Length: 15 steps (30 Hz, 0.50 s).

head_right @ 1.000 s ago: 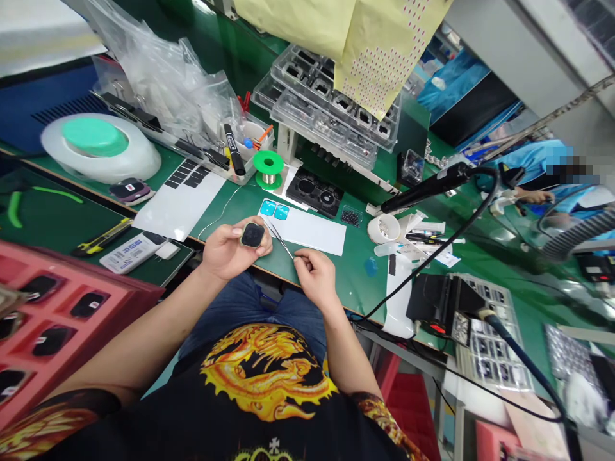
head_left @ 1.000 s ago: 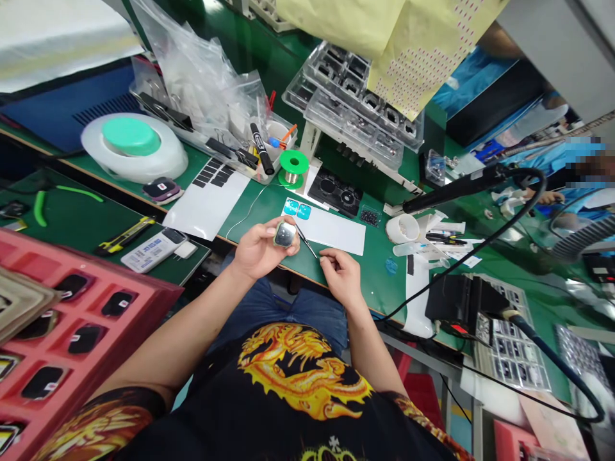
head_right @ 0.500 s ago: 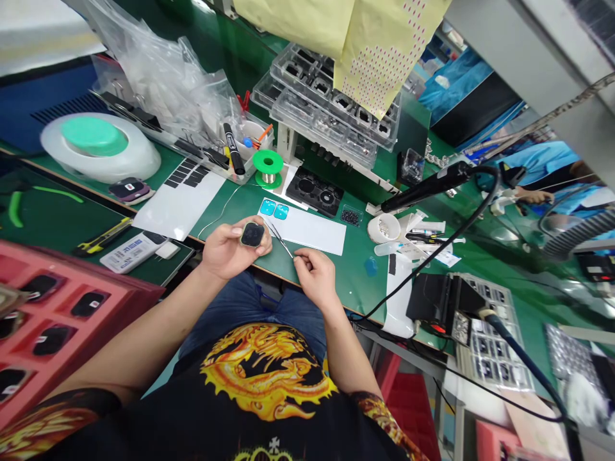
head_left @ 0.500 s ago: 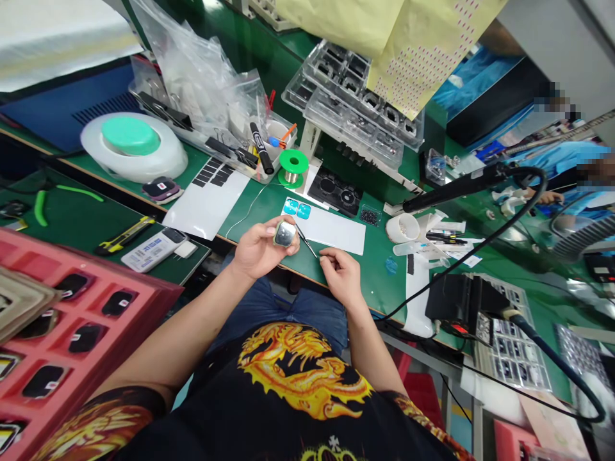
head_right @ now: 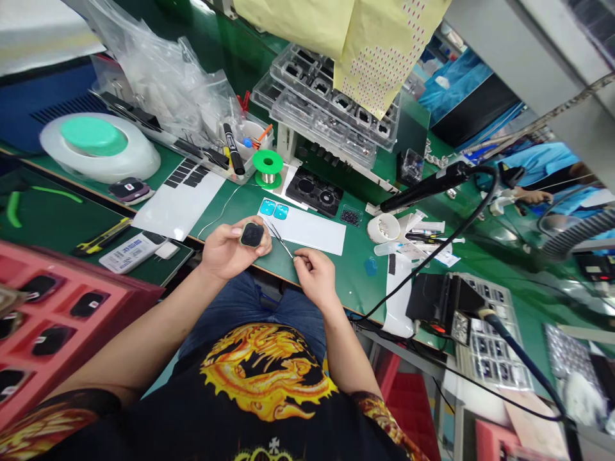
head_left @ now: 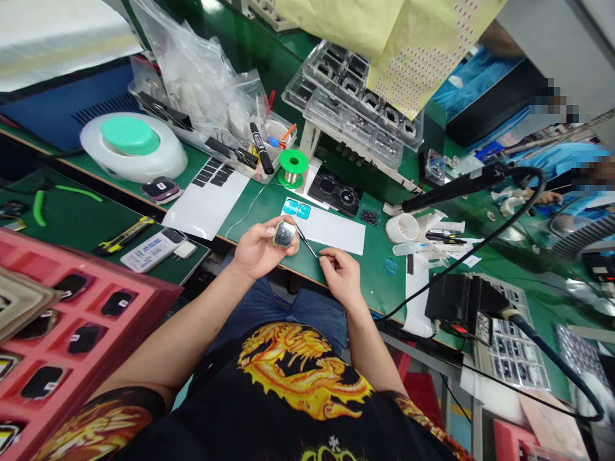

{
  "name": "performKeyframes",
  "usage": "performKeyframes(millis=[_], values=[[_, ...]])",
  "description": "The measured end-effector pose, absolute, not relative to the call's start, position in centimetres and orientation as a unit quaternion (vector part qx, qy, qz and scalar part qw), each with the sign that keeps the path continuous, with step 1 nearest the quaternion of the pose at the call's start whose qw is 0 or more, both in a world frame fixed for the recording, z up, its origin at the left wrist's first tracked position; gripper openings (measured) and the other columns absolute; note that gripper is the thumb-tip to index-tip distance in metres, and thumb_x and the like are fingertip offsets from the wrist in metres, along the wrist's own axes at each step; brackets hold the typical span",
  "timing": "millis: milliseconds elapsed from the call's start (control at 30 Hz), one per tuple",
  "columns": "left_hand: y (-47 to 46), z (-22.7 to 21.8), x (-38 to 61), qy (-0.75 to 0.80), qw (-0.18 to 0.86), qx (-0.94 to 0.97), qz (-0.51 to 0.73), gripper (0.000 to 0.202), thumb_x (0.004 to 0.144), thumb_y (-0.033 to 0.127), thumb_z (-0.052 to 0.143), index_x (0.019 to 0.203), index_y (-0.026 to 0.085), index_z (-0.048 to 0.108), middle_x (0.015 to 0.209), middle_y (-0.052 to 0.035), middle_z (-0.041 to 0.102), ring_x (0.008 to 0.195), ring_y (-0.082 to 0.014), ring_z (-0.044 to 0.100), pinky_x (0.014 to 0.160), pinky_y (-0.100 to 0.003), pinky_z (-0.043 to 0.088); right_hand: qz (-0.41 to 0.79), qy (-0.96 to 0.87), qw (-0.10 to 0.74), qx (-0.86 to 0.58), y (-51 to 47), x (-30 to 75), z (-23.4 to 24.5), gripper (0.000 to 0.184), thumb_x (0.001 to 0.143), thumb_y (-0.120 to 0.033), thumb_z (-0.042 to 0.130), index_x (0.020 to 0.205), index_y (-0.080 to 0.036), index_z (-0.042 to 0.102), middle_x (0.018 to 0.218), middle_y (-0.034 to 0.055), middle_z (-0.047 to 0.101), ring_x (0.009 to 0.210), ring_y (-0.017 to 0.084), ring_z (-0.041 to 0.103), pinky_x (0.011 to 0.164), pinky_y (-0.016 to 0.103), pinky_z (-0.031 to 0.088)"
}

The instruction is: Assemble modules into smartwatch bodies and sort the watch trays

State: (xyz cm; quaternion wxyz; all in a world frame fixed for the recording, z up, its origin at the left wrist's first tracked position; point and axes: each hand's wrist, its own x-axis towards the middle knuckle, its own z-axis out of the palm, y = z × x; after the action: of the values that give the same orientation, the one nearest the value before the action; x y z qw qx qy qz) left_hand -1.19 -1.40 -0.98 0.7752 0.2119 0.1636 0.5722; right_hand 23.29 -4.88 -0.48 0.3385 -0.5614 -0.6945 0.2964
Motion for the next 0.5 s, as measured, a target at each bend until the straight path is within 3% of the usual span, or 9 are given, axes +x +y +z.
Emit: performKeyframes(millis=[500], values=[[-1.37, -1.13, -1.21, 0.157, 0.777, 0.214, 0.571, 0.035, 0.081, 0.036, 0.076, 0.106, 0.013, 0.079, 0.081, -0.0080, 0.069, 0.068, -0.0201, 0.062, 0.067, -0.033, 0.049, 0.292, -0.697, 0.346, -0.556, -4.82, 23.26, -0.45, 0.019, 0.104, -0.035, 0.071, 0.108, -0.023, 0.085, 0.091, 0.0037, 0.080, 0.074, 0.018, 0.067, 0.075, 0.033, 0.054]])
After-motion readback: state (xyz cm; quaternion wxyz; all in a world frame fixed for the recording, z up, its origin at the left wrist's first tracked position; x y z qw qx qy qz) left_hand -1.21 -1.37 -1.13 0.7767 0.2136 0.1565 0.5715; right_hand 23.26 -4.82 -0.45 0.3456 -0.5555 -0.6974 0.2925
